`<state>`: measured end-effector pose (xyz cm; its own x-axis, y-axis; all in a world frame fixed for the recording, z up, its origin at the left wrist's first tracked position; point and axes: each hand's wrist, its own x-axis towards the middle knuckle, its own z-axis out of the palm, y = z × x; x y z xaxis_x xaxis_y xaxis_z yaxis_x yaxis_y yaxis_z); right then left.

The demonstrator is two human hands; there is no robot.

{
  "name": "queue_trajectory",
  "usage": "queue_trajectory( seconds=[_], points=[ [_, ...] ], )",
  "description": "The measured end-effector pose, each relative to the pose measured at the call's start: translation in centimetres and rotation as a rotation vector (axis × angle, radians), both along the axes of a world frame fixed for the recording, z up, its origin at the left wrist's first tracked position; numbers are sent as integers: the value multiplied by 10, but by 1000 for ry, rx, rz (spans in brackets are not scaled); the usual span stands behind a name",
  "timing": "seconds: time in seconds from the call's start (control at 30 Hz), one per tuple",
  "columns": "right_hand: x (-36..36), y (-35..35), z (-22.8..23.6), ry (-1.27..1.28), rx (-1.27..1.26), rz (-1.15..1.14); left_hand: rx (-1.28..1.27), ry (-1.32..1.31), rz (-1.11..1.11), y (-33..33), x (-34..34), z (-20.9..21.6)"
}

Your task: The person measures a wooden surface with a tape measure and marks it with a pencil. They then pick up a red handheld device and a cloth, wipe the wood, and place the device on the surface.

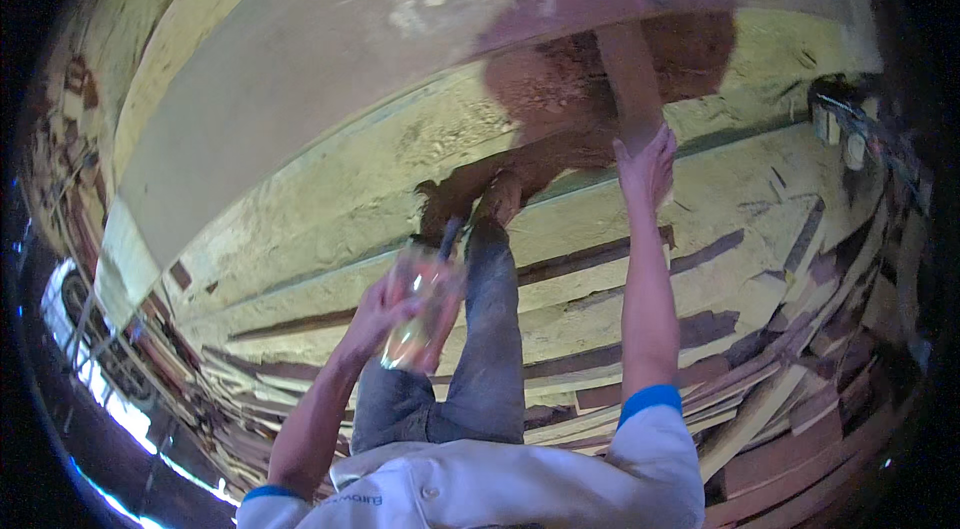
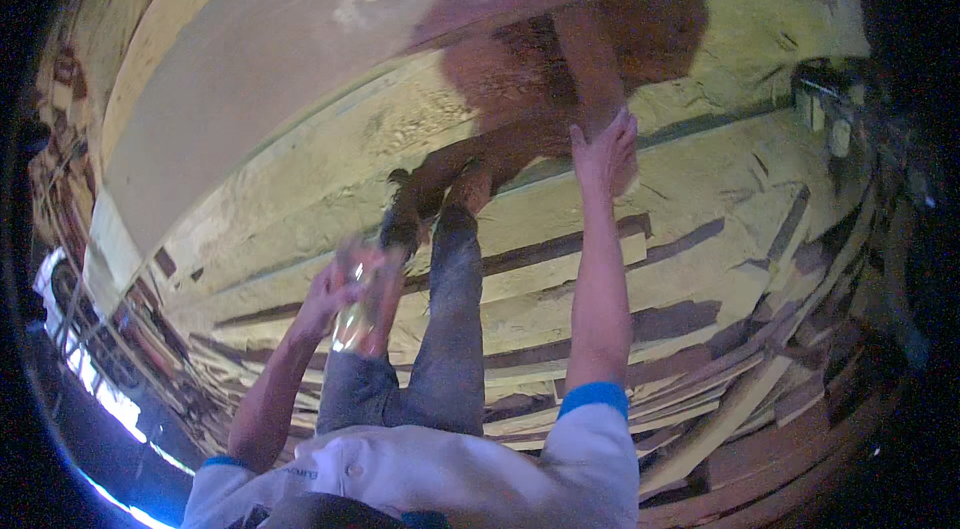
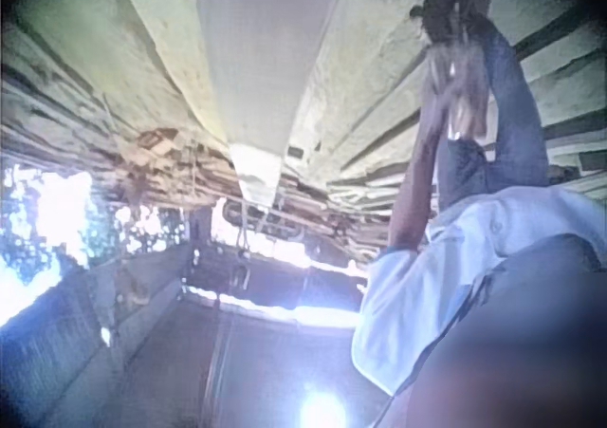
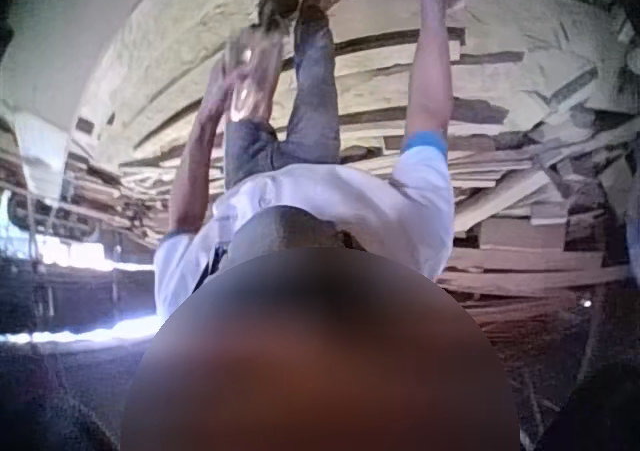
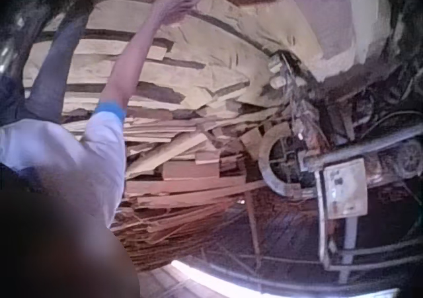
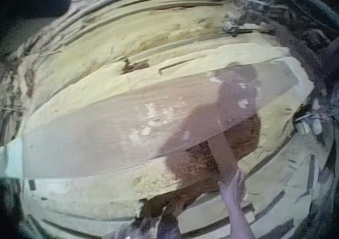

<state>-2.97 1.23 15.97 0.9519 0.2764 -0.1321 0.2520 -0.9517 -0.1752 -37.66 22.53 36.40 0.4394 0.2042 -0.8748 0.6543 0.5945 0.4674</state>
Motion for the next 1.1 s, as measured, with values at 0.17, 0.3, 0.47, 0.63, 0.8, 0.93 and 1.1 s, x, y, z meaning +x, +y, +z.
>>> queue_trajectory(
  seconds=[0.17,0.3,0.47,0.63,0.8,0.93,1.1],
  points=[
    [-106,46,114,1383,1312,-230,149,-88,-47,11,79,-6],
    [-147,82,173,1292,1238,-316,175,-175,-9,12,100,6],
    [-143,97,190,1250,1119,-214,264,-122,-189,14,96,19],
    [-146,94,193,1246,1066,-196,73,-228,-26,10,91,28],
    [-149,89,192,1236,1057,-240,58,-233,-62,6,93,29],
    [-153,87,192,1207,1043,-289,-24,-266,1,2,93,27],
    [-153,85,196,1250,1073,-339,-39,-273,-11,-1,89,22]
  ],
)
